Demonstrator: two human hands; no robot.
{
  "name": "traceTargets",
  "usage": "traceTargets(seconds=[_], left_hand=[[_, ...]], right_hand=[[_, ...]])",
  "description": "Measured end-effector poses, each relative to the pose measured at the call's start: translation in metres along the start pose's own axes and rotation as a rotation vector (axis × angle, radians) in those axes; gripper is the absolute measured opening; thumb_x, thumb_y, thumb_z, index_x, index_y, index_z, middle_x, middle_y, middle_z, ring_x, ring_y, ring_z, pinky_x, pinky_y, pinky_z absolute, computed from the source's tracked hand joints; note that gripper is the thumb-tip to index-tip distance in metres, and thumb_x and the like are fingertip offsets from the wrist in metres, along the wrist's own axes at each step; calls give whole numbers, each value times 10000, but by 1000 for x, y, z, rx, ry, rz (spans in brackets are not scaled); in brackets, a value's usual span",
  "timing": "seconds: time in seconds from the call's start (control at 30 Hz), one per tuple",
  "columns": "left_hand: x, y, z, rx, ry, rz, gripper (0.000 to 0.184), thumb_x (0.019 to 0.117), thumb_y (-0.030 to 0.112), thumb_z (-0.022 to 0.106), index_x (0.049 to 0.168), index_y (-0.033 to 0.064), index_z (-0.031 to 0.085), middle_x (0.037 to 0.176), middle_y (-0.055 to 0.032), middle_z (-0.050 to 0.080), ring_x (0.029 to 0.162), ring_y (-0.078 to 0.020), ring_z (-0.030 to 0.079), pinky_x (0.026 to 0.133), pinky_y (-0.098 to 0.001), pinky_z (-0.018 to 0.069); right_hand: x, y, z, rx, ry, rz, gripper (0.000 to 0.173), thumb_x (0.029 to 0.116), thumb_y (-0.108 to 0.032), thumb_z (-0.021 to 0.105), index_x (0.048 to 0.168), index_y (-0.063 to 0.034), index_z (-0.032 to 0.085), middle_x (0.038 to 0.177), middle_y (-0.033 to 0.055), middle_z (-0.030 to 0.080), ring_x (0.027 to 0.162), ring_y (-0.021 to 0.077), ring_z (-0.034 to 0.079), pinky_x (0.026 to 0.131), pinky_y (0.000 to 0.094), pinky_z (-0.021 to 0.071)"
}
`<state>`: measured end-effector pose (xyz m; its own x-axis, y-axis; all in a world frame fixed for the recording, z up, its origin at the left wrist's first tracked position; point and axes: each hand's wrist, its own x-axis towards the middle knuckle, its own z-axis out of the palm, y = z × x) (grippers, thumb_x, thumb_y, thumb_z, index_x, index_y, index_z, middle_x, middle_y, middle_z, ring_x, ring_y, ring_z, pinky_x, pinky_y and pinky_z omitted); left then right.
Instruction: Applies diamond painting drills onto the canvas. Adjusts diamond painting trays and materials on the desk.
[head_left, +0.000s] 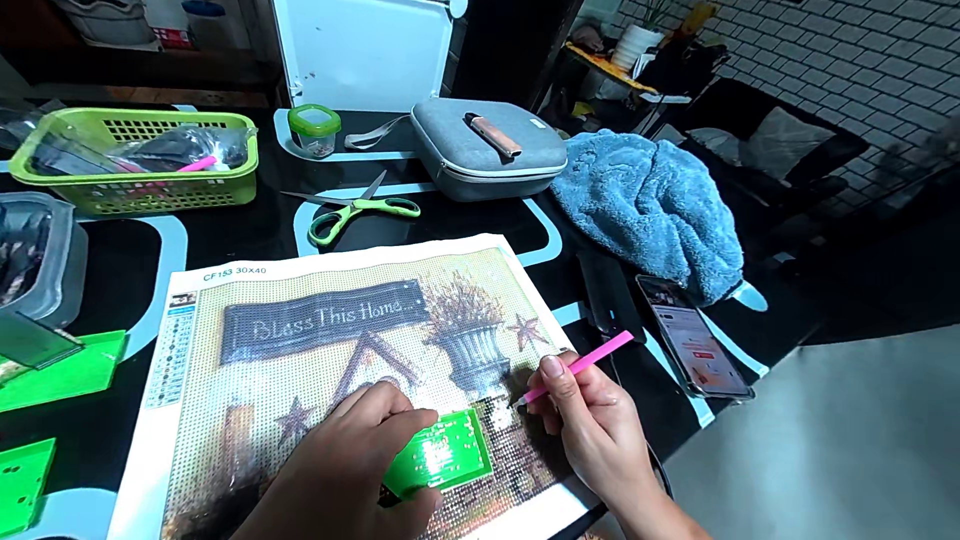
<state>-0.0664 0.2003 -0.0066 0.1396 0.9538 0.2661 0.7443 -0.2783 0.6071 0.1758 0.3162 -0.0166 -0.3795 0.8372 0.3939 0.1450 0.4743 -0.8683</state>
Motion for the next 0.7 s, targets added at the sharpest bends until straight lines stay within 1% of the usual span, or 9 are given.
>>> traceTargets(seconds=[0.17, 0.23, 0.33, 0.47, 0.7], left_hand=[[0, 0, -1, -3, -8, -5, 489, 817, 425, 755, 1218, 144, 747, 1042, -73, 684, 904, -219, 662, 755, -359, 563], [0, 0, -1, -12, -8, -14, 485, 813, 415, 767, 1213, 142, 748, 1042, -76, 686, 909, -225, 664, 757, -372, 565], [0, 0, -1, -8, -7, -11, 491, 814, 435, 762, 1211, 146, 748, 1040, -72, 685, 903, -222, 665, 751, -374, 565], [0, 1, -2, -6, -14, -14, 493, 819, 437, 757, 1216, 143, 746, 1051, -74, 686, 916, -226, 665, 764, -372, 564], [-1, -4, 3, 4, 40, 27, 489, 818, 454, 740, 1202, 151, 749, 1019, -60, 684, 893, -200, 663, 742, -334, 563]], right_hand=[[0, 1, 1, -47, -16, -29, 304, 1095, -258, 481, 878, -120, 643, 718, -89, 637, 581, -54, 567, 524, 98, 470], [0, 2, 1, -85, -29, -66, 306, 1095, -265, 488, 886, -108, 647, 729, -82, 644, 601, -59, 578, 544, 96, 484], [-1, 4, 2, -152, -42, -123, 320, 1095, -283, 489, 893, -93, 648, 721, -72, 639, 607, -62, 578, 546, 96, 482], [-2, 4, 3, -185, -37, -159, 310, 1089, -266, 504, 899, -76, 658, 722, -60, 642, 612, -65, 577, 554, 90, 484], [-1, 2, 1, -225, -56, -173, 328, 1091, -275, 500, 891, -68, 656, 722, -51, 635, 617, -65, 570, 560, 92, 478]])
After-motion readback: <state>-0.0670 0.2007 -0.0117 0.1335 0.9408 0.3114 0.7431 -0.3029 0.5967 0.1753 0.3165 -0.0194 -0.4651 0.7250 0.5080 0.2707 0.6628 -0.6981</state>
